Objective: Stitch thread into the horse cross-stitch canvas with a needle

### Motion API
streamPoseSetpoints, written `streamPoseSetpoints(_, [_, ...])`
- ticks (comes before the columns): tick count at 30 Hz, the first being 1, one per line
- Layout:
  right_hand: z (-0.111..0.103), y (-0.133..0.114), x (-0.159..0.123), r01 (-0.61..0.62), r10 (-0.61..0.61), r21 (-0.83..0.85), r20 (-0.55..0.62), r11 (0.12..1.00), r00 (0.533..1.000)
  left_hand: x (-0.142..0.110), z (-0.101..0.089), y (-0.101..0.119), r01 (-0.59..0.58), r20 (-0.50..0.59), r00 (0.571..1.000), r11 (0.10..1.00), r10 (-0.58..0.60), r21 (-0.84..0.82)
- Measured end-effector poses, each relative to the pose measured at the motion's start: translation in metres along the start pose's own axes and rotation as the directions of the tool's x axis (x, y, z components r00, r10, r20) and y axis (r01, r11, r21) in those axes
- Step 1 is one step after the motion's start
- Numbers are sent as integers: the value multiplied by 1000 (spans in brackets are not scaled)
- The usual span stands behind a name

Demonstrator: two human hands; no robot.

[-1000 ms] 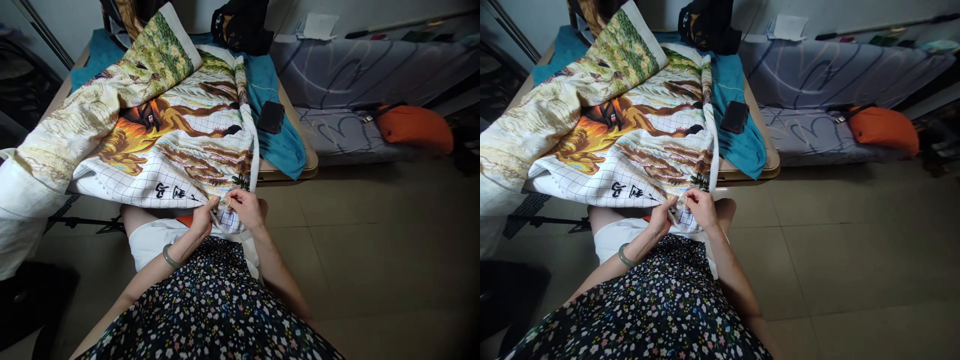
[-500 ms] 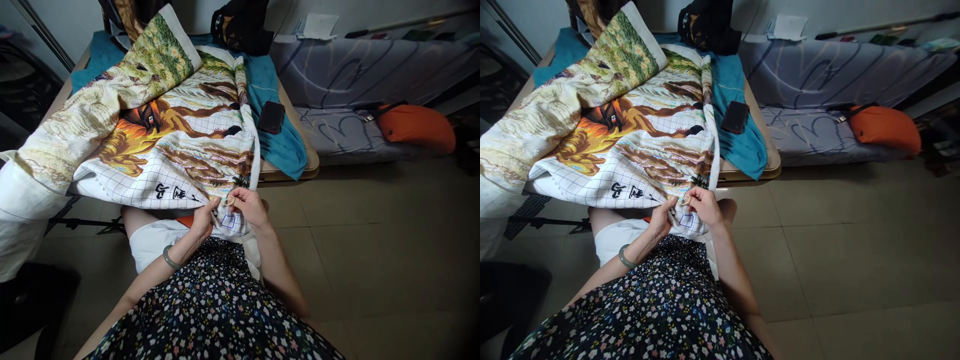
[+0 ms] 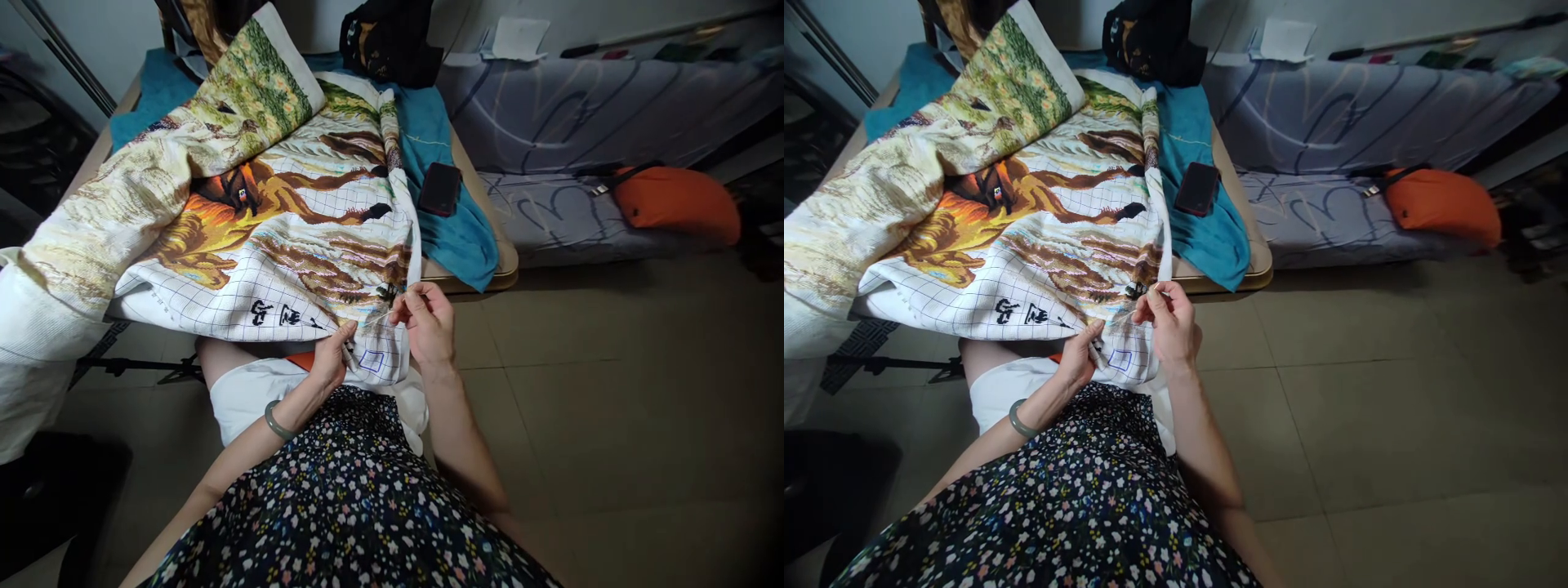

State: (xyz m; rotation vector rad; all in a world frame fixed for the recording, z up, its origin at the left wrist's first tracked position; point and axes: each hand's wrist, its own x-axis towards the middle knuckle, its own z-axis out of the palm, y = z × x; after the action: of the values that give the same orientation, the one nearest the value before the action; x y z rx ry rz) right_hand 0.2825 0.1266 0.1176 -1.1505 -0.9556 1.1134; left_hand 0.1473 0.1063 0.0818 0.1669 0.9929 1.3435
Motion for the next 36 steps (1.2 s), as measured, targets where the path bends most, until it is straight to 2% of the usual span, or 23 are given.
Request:
streamPoseSetpoints(2, [-2,3,0,55,-61,-93,-64,994,996,-1,0,1,9,-14,1000,1000,-9,2])
streamPoseSetpoints(5, [-7,6,-6,36,-51,-290,-46,956,998,-1,0,1,25,-12,1000,1000,-25,-1])
streamPoseSetpoints(10, [-9,5,-26,8,55,-460,123,888,991,0,-1,0,-15,11,1000,1000,15,5])
streamPoseSetpoints(13, [-5,5,-34,13,113,-474,236,881,965,1,-2,-1,-1,0,1000,1000,1,27])
streamPoseSetpoints(15, [-3,5,-36,24,112,-469,261,883,959,1,-2,-1,10,-5,1000,999,-10,32])
streamPoseSetpoints(28, [5,2,-37,19,112,-525,217,851,970,2,-2,0,-19,17,1000,1000,19,1])
streamPoseSetpoints(32, [9,-1,-37,93,51,-596,220,798,974,3,-3,-1,-28,26,999,1000,28,-3])
streamPoseSetpoints(36, [18,1,-41,129,-23,-677,164,724,986,2,-3,-1,-17,33,999,1000,16,4])
